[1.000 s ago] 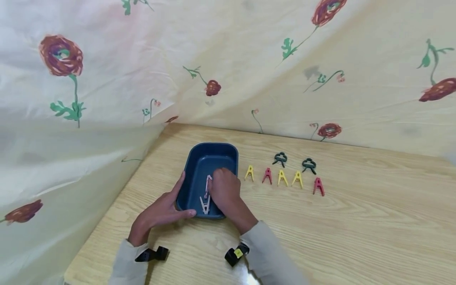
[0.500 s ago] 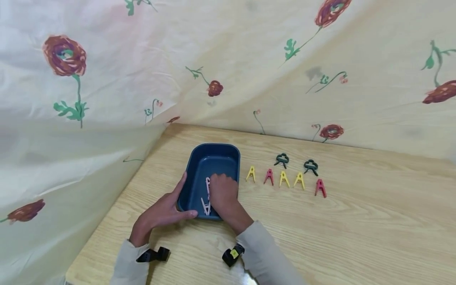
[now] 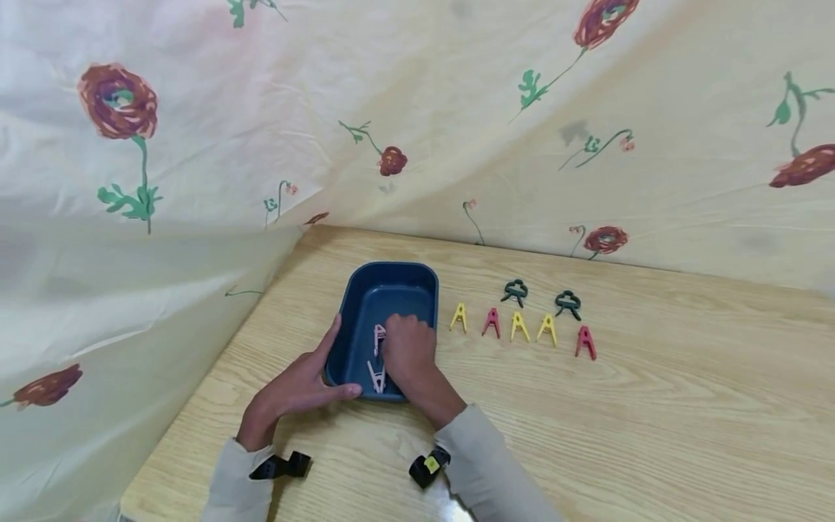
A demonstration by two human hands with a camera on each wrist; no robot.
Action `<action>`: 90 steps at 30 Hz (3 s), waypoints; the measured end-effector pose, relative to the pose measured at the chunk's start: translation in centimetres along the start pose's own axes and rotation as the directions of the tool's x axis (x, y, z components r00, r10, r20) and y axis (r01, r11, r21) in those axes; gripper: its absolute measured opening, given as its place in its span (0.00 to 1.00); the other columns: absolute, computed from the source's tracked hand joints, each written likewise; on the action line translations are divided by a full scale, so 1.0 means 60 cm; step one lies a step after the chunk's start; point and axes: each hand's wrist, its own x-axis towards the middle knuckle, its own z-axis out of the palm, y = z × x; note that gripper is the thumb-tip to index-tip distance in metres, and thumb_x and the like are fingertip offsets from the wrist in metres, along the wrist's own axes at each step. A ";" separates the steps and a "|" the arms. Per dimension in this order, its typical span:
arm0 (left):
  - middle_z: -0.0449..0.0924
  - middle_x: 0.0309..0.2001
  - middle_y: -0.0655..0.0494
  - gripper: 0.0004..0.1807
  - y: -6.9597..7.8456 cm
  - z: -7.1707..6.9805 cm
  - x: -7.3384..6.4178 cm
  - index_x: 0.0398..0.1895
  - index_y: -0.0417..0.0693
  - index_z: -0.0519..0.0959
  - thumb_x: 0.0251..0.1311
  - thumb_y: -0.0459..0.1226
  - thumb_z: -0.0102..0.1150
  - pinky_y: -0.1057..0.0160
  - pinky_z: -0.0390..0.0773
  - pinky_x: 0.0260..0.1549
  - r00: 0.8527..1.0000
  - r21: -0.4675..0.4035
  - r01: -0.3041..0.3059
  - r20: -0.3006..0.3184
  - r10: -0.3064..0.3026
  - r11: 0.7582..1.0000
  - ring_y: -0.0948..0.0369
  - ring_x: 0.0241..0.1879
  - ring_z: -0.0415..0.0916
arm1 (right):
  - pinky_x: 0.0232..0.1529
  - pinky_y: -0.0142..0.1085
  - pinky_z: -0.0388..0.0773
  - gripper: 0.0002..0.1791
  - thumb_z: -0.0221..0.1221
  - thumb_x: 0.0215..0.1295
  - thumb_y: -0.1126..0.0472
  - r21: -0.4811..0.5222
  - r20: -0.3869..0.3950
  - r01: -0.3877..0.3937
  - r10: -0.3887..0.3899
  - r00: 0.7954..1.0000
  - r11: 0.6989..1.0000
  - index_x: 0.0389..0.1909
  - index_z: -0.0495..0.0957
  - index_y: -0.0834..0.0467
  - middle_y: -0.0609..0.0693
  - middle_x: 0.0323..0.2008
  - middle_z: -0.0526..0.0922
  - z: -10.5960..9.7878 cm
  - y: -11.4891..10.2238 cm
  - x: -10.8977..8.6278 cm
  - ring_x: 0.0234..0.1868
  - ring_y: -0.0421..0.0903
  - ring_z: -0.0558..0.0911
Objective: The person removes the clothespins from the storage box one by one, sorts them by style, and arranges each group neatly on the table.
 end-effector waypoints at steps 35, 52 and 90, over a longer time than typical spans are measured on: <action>0.44 0.78 0.42 0.67 0.002 -0.003 -0.008 0.80 0.64 0.29 0.52 0.60 0.70 0.41 0.61 0.65 1.000 -0.014 0.002 0.014 -0.002 1.000 0.44 0.73 0.53 | 0.21 0.41 0.78 0.05 0.70 0.53 0.70 0.144 -0.718 0.251 -0.073 0.692 0.957 0.29 0.82 0.63 0.55 0.24 0.84 -0.047 0.128 -0.077 0.20 0.46 0.83; 0.50 0.76 0.35 0.66 0.003 -0.001 -0.013 0.80 0.62 0.29 0.53 0.60 0.69 0.39 0.64 0.63 1.000 0.005 0.011 0.014 -0.011 1.000 0.40 0.70 0.58 | 0.22 0.44 0.73 0.05 0.68 0.54 0.65 0.160 -0.632 0.022 0.085 0.771 0.987 0.27 0.82 0.62 0.55 0.23 0.84 -0.039 0.223 -0.143 0.22 0.49 0.83; 0.54 0.74 0.31 0.66 0.006 0.002 -0.006 0.81 0.60 0.29 0.54 0.60 0.68 0.39 0.67 0.60 1.000 0.036 0.004 0.013 -0.005 0.999 0.39 0.68 0.63 | 0.29 0.44 0.72 0.12 0.67 0.59 0.56 0.250 -0.299 -0.271 0.341 0.891 0.929 0.39 0.84 0.60 0.51 0.30 0.88 -0.036 0.221 -0.204 0.30 0.49 0.84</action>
